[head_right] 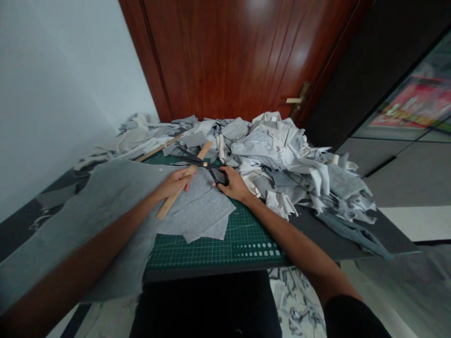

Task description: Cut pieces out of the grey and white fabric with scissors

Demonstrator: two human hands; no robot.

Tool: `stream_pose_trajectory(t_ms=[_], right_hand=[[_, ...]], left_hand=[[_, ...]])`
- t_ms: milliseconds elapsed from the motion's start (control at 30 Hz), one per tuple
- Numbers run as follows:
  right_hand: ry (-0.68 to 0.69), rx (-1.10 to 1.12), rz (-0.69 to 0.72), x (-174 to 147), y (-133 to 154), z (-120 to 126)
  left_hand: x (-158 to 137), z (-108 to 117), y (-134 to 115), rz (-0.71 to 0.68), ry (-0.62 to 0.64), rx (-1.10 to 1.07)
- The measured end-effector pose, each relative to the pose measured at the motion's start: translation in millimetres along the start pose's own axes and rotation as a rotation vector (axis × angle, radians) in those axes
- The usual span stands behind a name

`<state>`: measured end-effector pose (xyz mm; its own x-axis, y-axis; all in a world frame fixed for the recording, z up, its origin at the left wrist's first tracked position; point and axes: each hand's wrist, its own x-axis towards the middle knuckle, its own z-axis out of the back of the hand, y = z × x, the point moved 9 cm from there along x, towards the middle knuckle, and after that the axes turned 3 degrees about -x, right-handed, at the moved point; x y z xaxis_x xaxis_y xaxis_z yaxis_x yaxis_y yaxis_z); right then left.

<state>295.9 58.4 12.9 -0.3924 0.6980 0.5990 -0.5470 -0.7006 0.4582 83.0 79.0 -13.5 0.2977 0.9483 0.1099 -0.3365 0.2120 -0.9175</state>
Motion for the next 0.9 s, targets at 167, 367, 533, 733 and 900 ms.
stream_pose_trajectory(t_ms=[167,367,533,733,900], right_hand=[[-0.008,-0.026,0.028,2,5,0],[-0.036,-0.087,0.050,3,12,3],[-0.029,-0.129,0.063,1,14,2],[0.014,-0.154,0.104,-2,15,-5],[0.060,-0.174,0.127,-4,12,-11]], left_hand=[[3,0,-6,-0.024,-0.021,0.017],[-1,4,-12,-0.018,-0.066,0.049],[-5,7,-15,-0.008,-0.127,0.056],[-5,11,-8,0.008,-0.166,0.047],[-4,17,8,0.084,-0.177,0.049]])
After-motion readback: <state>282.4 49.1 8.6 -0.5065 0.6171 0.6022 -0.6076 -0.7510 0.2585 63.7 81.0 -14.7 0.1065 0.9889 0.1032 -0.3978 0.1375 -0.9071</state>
